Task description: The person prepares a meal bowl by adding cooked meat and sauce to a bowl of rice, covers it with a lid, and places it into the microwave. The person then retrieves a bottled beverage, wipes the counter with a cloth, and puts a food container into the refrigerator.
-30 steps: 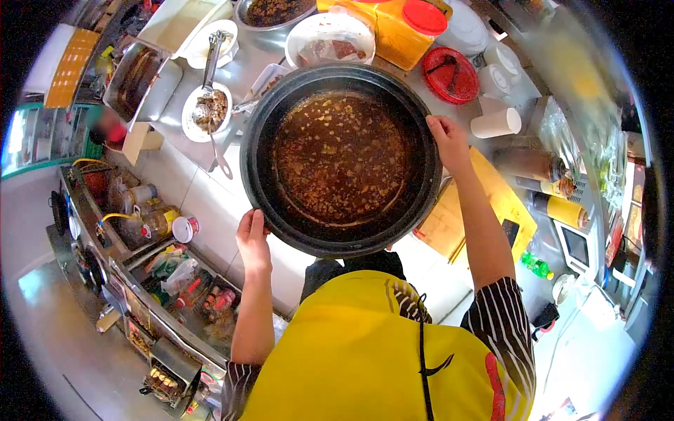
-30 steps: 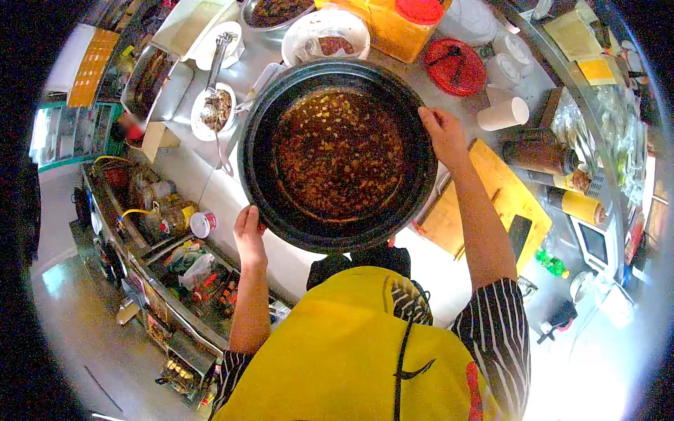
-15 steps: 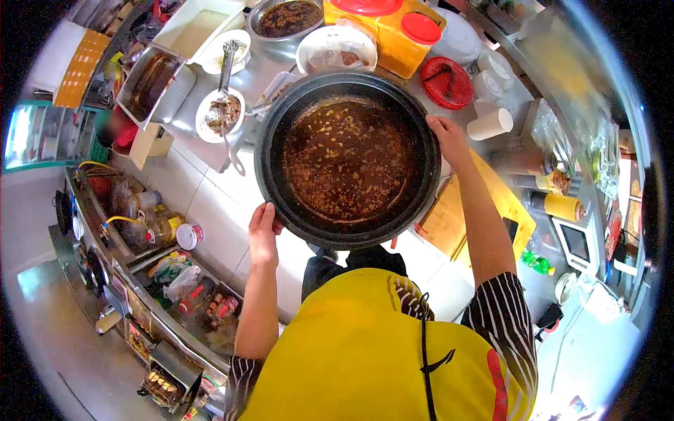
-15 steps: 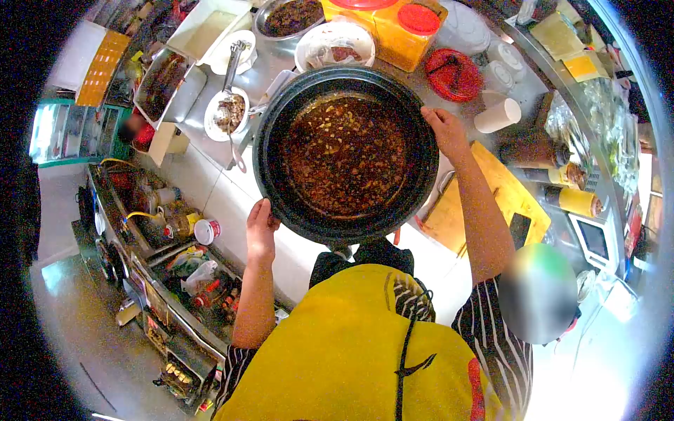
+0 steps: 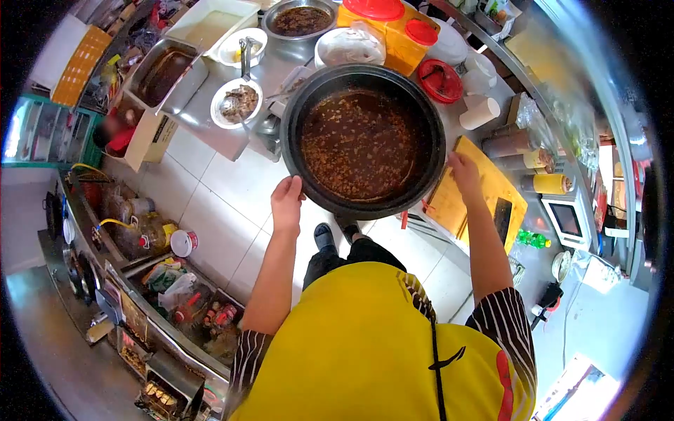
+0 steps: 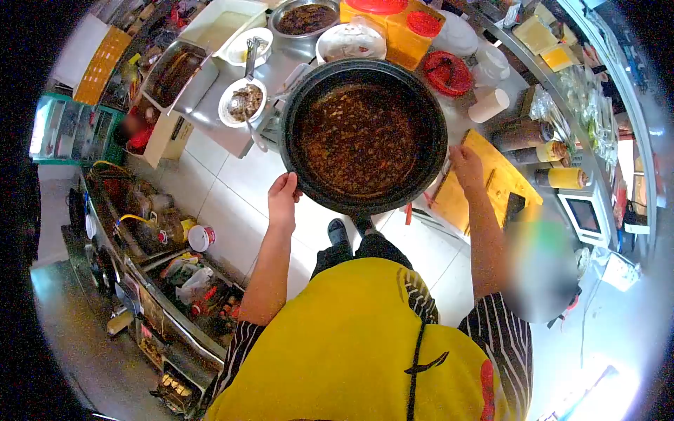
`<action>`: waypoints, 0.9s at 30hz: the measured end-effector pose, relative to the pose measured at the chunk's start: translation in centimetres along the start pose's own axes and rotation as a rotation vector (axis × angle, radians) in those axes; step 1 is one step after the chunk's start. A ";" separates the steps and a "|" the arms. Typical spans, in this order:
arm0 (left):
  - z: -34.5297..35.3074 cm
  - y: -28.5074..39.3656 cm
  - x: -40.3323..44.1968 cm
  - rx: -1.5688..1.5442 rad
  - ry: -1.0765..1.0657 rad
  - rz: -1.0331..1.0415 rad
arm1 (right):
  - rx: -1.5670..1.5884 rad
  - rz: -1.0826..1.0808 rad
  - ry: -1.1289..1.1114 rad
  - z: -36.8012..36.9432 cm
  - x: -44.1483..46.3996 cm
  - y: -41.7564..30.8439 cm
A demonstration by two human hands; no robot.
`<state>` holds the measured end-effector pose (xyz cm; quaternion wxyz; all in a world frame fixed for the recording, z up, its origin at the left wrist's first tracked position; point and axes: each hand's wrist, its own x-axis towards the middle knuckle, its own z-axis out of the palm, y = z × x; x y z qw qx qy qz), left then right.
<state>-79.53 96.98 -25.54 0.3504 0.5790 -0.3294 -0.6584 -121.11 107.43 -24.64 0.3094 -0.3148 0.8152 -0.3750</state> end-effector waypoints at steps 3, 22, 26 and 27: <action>-0.7 0.1 0.0 -0.037 -0.094 -0.036 | 0.063 0.069 0.016 0.1 -5.0 1.0; -5.4 -15.1 -9.0 0.600 -0.505 -0.306 | 1.430 0.349 -0.294 -6.7 -23.0 -0.1; -1.6 -15.9 -11.6 0.768 -0.569 -0.237 | 1.473 0.240 -0.410 -10.0 -23.9 1.5; -0.9 -16.7 -11.3 0.796 -0.613 -0.188 | 1.410 0.219 -0.462 -11.1 -23.9 2.8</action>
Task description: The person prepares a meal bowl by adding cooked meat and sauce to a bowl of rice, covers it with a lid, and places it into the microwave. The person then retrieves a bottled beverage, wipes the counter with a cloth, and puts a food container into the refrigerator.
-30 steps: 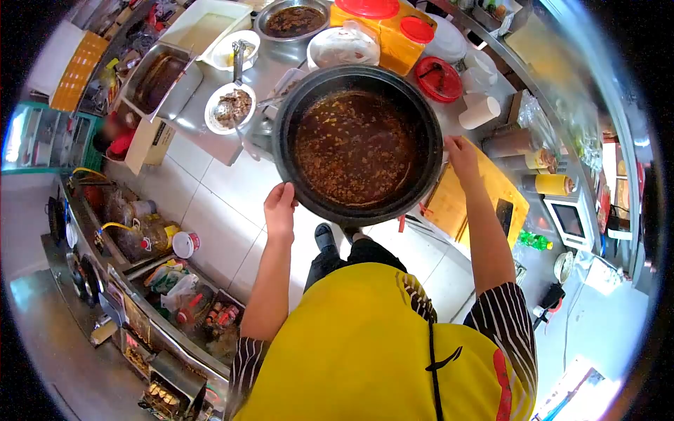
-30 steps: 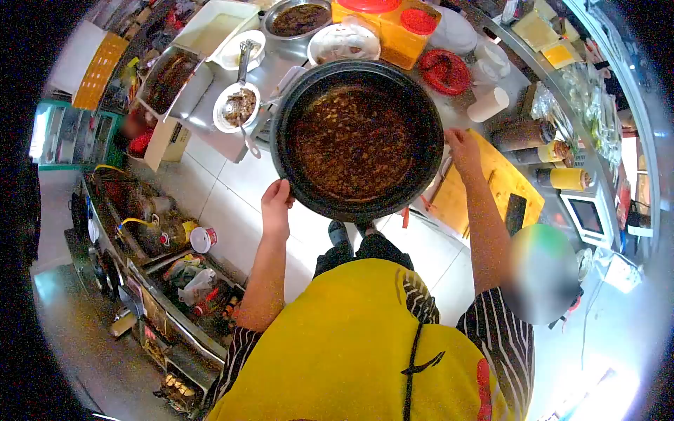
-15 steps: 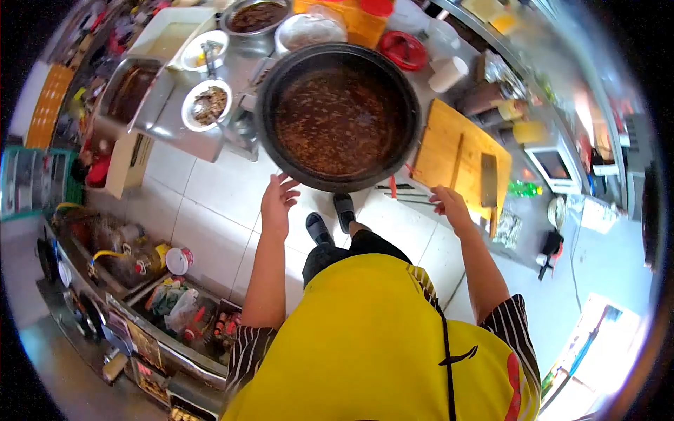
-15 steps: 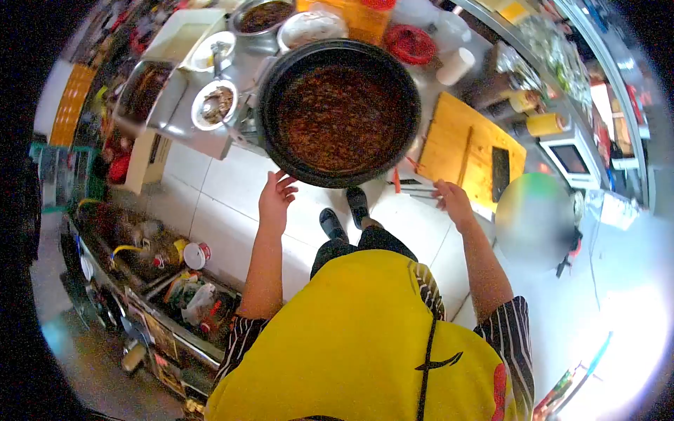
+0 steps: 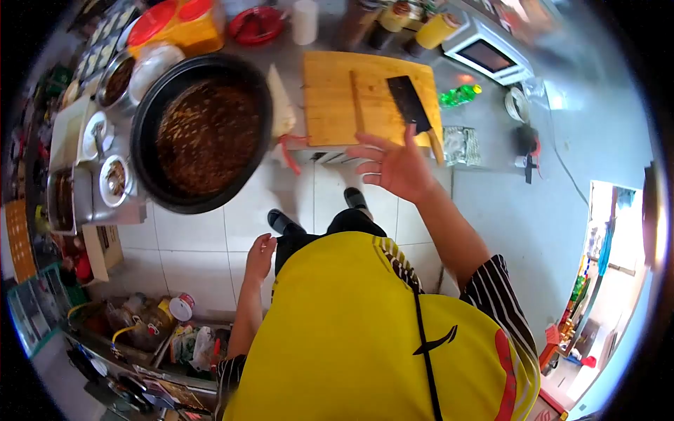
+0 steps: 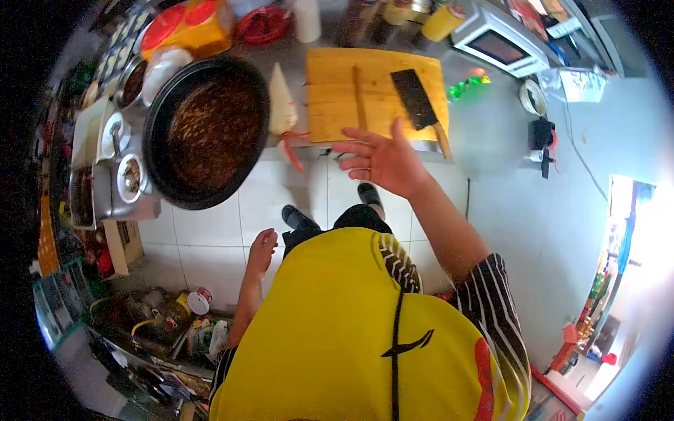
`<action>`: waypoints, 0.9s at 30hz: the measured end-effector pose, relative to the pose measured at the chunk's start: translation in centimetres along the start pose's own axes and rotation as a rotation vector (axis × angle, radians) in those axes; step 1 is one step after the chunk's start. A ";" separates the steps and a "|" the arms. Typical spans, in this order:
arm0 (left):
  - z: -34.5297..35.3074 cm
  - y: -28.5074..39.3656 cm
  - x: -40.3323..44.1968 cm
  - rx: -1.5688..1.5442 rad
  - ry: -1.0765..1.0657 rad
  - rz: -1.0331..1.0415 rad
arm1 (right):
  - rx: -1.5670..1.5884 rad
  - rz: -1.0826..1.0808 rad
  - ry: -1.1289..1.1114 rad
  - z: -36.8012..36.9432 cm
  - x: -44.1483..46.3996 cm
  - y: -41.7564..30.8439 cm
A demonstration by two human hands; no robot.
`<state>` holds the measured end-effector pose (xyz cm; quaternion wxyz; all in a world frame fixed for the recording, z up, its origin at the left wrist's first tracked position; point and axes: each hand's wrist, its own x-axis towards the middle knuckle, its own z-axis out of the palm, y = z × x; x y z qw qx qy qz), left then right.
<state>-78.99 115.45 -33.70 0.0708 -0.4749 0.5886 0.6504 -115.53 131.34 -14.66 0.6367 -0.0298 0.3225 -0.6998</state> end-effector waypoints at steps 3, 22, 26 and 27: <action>4.7 5.7 0.2 0.252 0.030 0.179 | -0.384 0.114 0.269 -7.2 -2.2 -1.1; 55.8 28.5 7.5 1.013 -0.392 0.970 | -1.875 -0.358 1.212 -44.0 -22.7 -12.5; 63.6 27.4 12.2 1.075 -0.267 1.019 | -1.770 -0.343 1.257 -45.1 -22.0 -11.9; 64.9 26.5 13.0 1.133 -0.229 1.032 | -1.751 -0.320 1.250 -45.0 -22.2 -11.8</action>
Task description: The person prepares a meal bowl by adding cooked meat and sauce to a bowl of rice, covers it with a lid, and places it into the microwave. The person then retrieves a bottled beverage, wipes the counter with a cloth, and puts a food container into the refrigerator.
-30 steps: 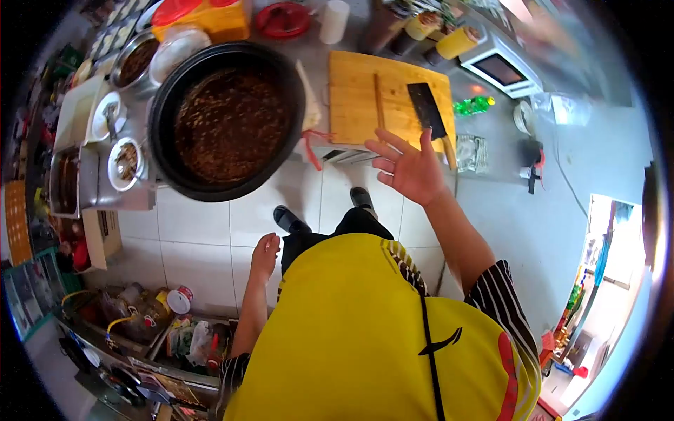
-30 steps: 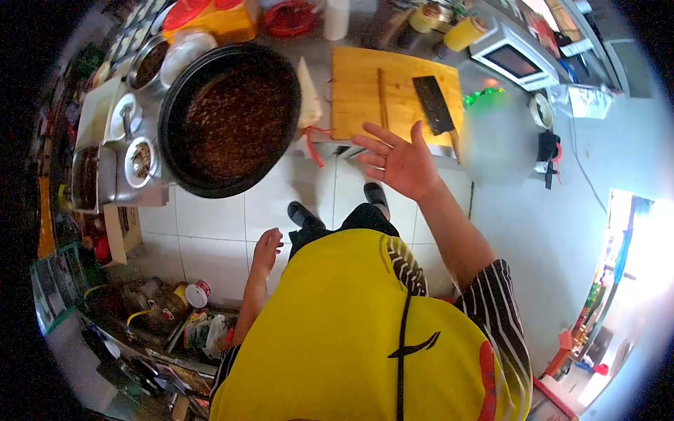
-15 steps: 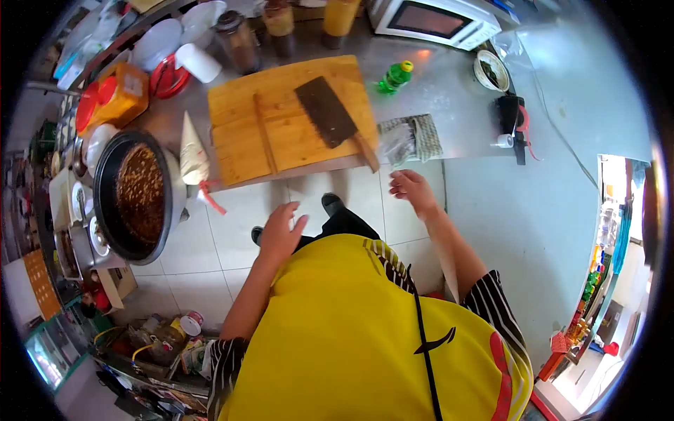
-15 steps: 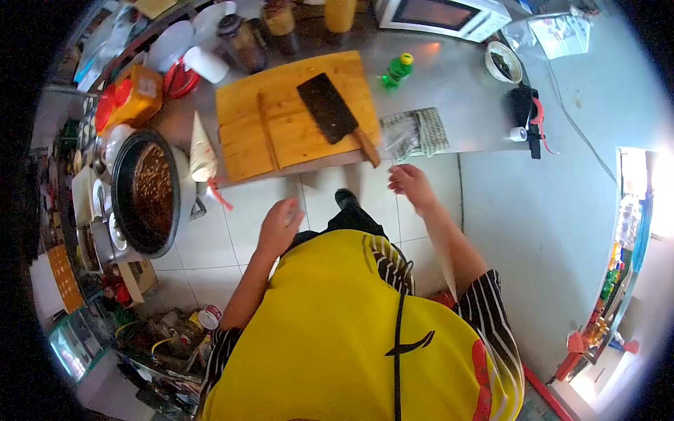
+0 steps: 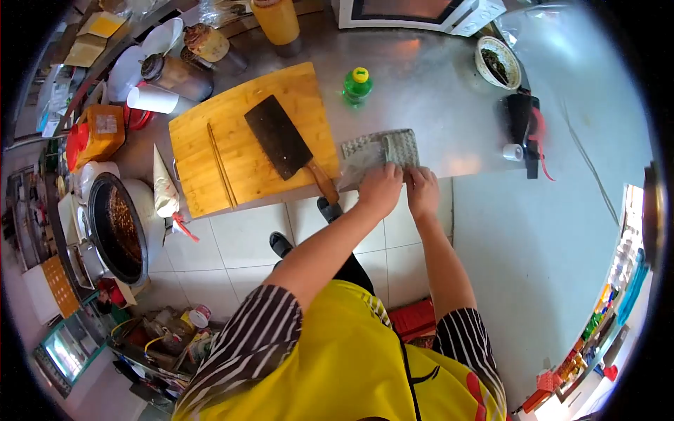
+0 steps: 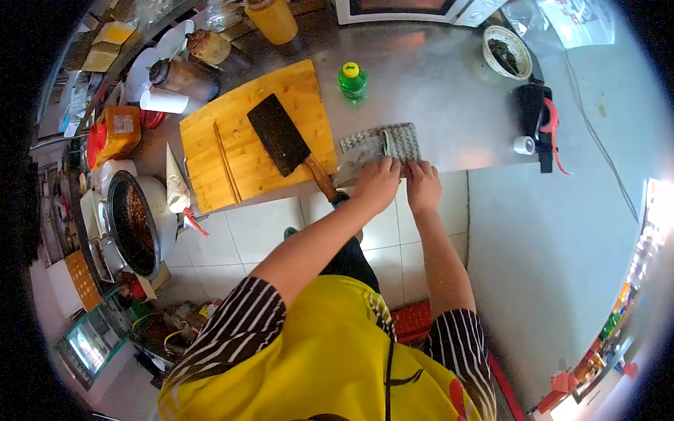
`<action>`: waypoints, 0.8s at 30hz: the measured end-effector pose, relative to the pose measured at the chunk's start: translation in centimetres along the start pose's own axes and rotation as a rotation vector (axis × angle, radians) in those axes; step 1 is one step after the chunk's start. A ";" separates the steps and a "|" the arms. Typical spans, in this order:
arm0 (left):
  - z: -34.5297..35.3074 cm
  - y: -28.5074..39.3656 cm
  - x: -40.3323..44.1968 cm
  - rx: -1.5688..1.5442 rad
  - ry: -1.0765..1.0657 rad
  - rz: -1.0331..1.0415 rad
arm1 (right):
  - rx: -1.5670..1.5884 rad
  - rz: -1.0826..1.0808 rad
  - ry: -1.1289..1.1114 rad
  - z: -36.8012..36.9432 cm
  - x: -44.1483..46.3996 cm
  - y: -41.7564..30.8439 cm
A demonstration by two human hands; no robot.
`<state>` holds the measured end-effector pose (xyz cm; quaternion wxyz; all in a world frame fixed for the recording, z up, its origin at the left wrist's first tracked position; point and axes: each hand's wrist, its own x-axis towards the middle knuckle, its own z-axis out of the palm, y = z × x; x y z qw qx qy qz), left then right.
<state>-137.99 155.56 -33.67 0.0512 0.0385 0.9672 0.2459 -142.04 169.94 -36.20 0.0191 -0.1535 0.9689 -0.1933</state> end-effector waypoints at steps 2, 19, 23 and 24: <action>2.4 -0.5 1.6 0.148 0.020 -0.034 | 0.035 0.000 -0.048 -0.2 0.1 0.2; 5.5 0.1 0.9 0.289 0.075 -0.009 | -0.249 -0.145 -0.024 3.8 6.8 0.5; 2.1 0.4 -3.7 0.373 0.344 0.094 | -0.390 -0.334 -0.056 5.1 6.3 3.5; 0.0 0.8 -5.2 0.350 0.257 0.144 | -0.380 -0.327 -0.073 5.0 5.9 3.9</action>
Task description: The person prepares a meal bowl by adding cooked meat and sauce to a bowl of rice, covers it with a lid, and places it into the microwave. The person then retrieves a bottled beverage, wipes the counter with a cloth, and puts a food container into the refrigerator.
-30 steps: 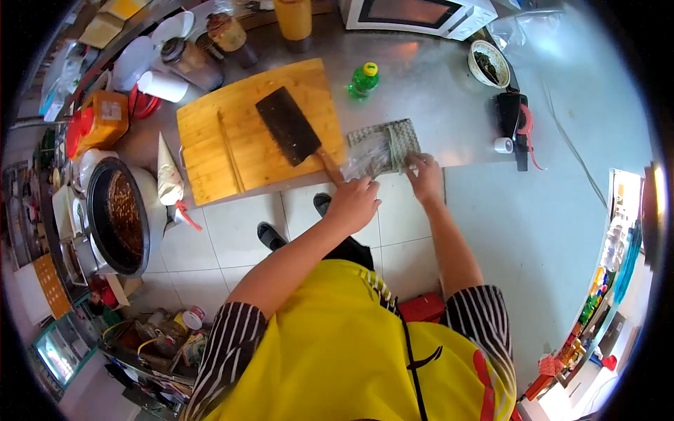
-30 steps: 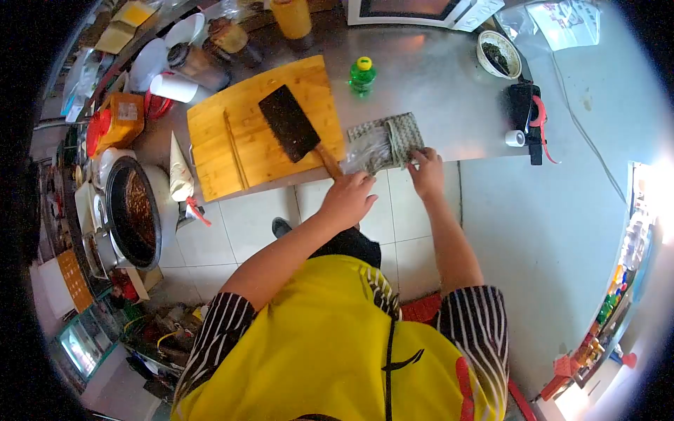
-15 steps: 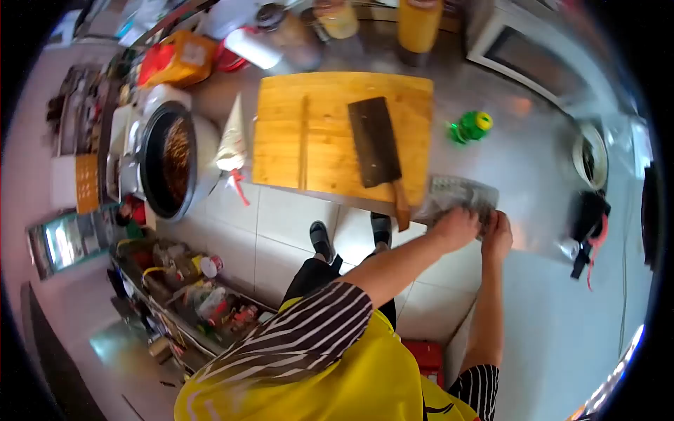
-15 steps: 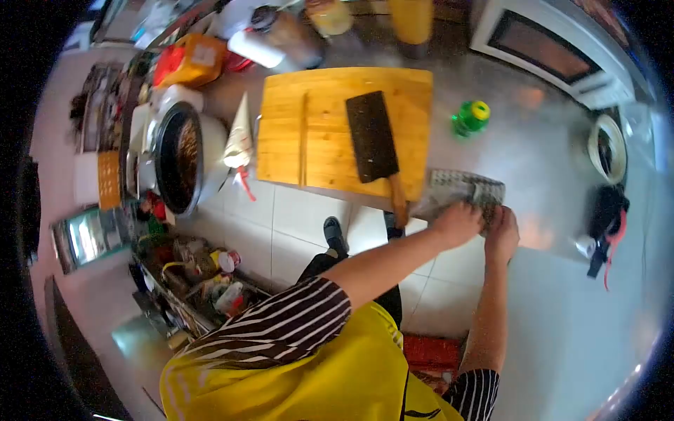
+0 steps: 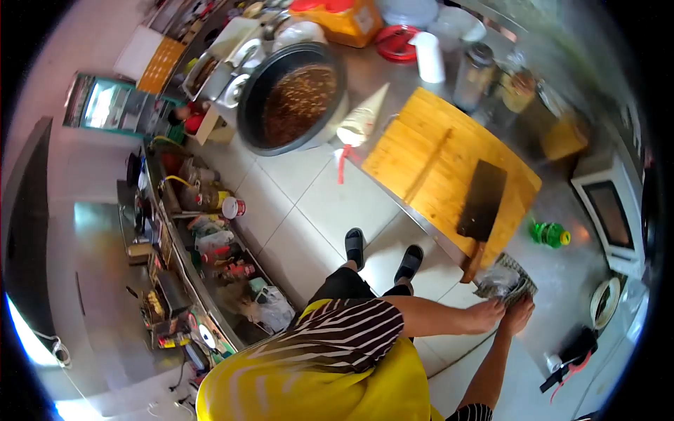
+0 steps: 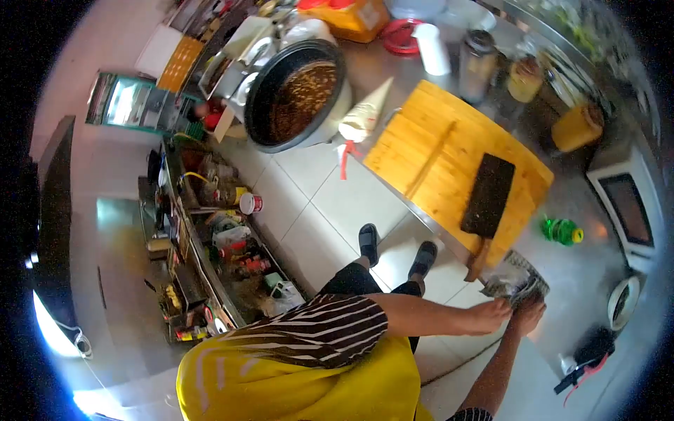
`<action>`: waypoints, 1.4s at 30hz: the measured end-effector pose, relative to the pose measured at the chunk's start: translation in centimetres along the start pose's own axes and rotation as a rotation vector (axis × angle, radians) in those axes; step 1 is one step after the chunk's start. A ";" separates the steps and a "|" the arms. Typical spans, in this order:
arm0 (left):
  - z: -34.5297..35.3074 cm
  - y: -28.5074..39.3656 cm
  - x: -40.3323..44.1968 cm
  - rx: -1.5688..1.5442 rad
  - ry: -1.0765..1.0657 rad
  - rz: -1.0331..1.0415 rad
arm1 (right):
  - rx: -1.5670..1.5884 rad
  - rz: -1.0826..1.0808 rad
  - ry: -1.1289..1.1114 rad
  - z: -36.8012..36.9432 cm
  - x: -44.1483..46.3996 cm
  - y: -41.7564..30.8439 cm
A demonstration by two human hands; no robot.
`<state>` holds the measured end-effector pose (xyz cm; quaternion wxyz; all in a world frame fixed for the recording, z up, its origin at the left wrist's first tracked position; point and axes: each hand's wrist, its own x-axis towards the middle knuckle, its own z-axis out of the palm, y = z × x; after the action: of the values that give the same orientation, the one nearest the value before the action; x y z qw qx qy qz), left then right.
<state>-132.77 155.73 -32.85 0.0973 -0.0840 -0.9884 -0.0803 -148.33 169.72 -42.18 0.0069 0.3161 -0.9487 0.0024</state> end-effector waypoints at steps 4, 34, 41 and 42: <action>-2.1 -0.8 -5.6 -0.714 -0.324 0.008 | 0.157 0.085 -0.039 -4.0 -2.0 -1.9; -2.1 -1.6 -81.9 -0.645 -0.146 -1.949 | 0.263 -0.704 -0.564 -8.3 -17.5 -45.7; -10.5 -6.3 -83.7 -0.649 0.518 -2.062 | 0.296 -0.865 -0.667 -13.4 -15.1 -60.0; -9.9 -5.3 -84.3 -0.652 0.559 -2.072 | 0.259 -0.899 -0.639 -12.9 -14.5 -60.7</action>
<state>-50.44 136.17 -41.35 0.1755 0.7785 -0.4565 -0.3934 -100.14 129.95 -29.50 -0.3193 0.6722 -0.6677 0.0197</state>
